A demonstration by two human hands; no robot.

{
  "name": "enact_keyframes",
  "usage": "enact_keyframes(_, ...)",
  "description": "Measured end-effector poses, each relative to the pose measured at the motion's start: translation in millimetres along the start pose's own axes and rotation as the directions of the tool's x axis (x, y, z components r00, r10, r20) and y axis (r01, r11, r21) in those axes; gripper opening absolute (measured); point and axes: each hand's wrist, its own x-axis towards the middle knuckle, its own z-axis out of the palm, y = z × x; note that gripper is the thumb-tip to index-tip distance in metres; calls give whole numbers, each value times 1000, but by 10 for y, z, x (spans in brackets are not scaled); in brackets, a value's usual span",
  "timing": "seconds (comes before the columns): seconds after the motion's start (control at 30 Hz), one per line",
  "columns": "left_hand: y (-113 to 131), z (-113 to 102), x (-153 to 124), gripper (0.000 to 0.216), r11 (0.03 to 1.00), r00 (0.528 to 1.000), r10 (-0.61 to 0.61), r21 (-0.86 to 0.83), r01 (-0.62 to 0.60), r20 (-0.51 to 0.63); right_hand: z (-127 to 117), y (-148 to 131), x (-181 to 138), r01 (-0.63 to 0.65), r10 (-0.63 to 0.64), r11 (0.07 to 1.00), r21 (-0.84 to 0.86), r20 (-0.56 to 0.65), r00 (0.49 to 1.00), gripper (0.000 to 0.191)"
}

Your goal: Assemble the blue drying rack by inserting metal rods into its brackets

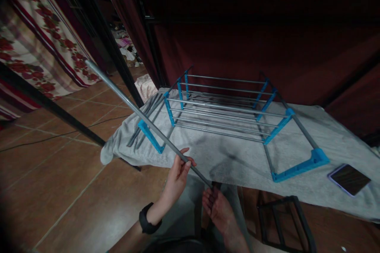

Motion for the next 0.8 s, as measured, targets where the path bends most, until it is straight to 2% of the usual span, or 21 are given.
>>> enact_keyframes(0.17, 304, -50, 181, 42, 968, 985, 157, 186, -167, 67, -43, -35, 8, 42, -41, 997, -66, 4, 999, 15)
enact_keyframes(0.23, 362, -53, 224, 41, 923, 959, 245, 268, -275, 141, -38, -89, 15, 109, -110, 991, -77, -14, 994, 17)
enact_keyframes(0.3, 352, -51, 246, 43, 865, 931, 280, 359, -351, 235, -14, -169, 6, 179, -184, 979, -93, -44, 982, 17)
enact_keyframes(0.37, 277, -45, 254, 46, 788, 911, 248, 478, -388, 330, 16, -266, -21, 235, -244, 965, -116, -78, 967, 17)
enact_keyframes(0.47, 94, -28, 257, 53, 614, 882, 141, 659, -435, 451, 34, -426, -79, 310, -328, 940, -146, -124, 937, 21)
enact_keyframes(0.57, -109, -5, 254, 58, 468, 851, 49, 740, -483, 523, -12, -575, -128, 382, -406, 909, -164, -155, 900, 26)
enact_keyframes(0.67, -291, 9, 246, 60, 398, 826, 0, 757, -517, 564, -113, -697, -148, 447, -469, 881, -157, -162, 868, 27)
enact_keyframes(0.8, -452, 9, 248, 60, 379, 815, -39, 763, -524, 579, -264, -818, -131, 529, -537, 844, -89, -159, 829, 20)
